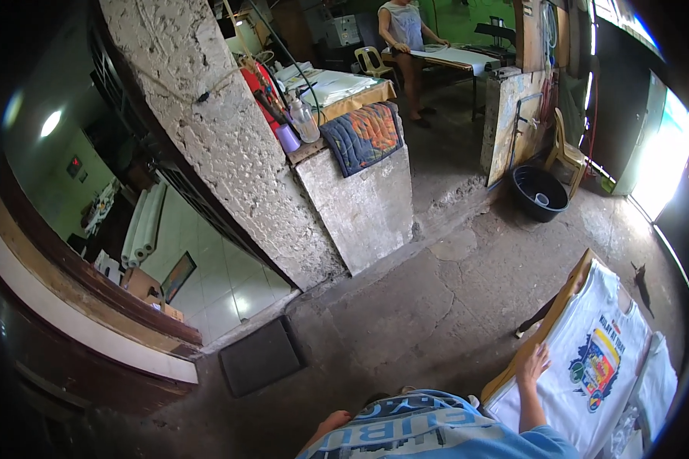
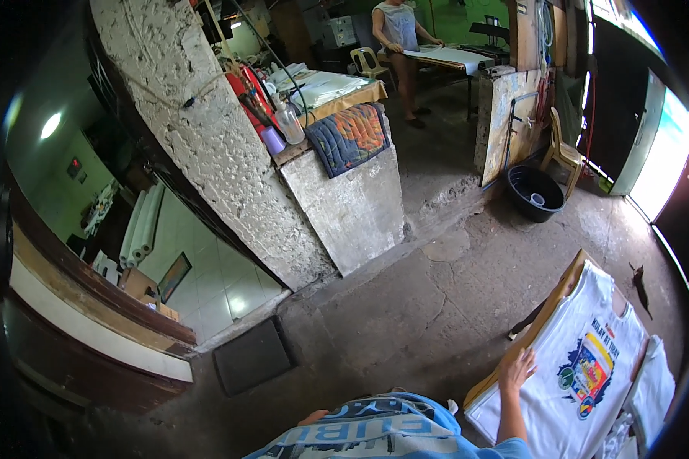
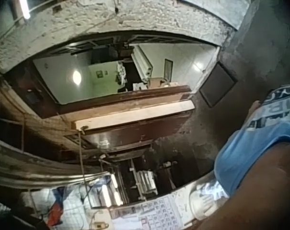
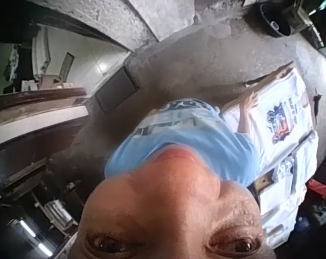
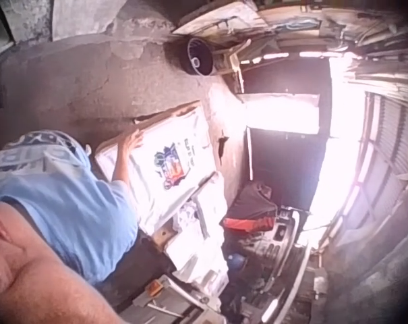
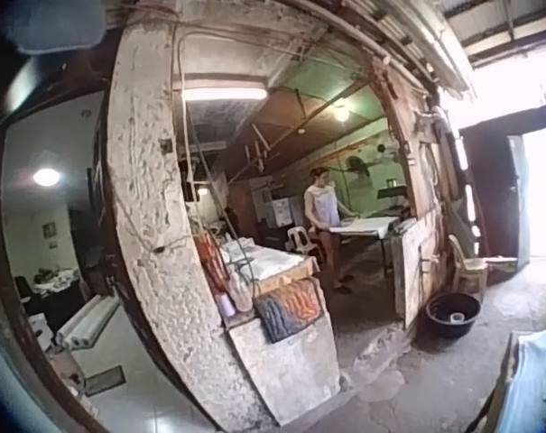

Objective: Operating a heat press machine to print graphics onto white t-shirts, including loading shirts and aligning transfer paper.

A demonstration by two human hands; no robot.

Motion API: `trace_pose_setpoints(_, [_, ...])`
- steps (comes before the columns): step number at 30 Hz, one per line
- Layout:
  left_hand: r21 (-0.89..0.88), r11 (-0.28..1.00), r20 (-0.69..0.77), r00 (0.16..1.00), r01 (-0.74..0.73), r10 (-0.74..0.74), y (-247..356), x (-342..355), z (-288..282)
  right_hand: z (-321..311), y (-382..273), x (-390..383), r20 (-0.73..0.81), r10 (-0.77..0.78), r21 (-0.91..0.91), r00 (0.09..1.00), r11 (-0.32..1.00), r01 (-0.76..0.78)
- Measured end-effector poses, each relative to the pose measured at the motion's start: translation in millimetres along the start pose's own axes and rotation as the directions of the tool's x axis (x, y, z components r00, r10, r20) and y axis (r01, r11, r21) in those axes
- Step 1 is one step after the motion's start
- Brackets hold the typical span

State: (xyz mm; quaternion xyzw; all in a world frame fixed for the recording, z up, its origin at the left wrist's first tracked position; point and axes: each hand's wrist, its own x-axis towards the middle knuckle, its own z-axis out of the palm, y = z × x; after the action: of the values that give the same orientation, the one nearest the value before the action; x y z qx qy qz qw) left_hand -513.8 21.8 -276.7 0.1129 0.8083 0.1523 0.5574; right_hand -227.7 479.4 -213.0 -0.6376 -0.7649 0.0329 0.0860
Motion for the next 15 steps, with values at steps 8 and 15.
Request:
trace_pose_setpoints(8, [0.044, 0.871, -0.451, 0.769, -0.489, 0.454, 61, 33, -3, 2, -21, -18, -0.051, -0.033, 0.02, 0.998, 0.999, 0.034])
trace_pose_setpoints(15, [-0.336, 0.207, 0.006, 0.218, -0.919, 0.976, 383, -189, -75, -6, -17, -19, -0.032, 0.004, 0.008, 0.999, 1.0, -0.004])
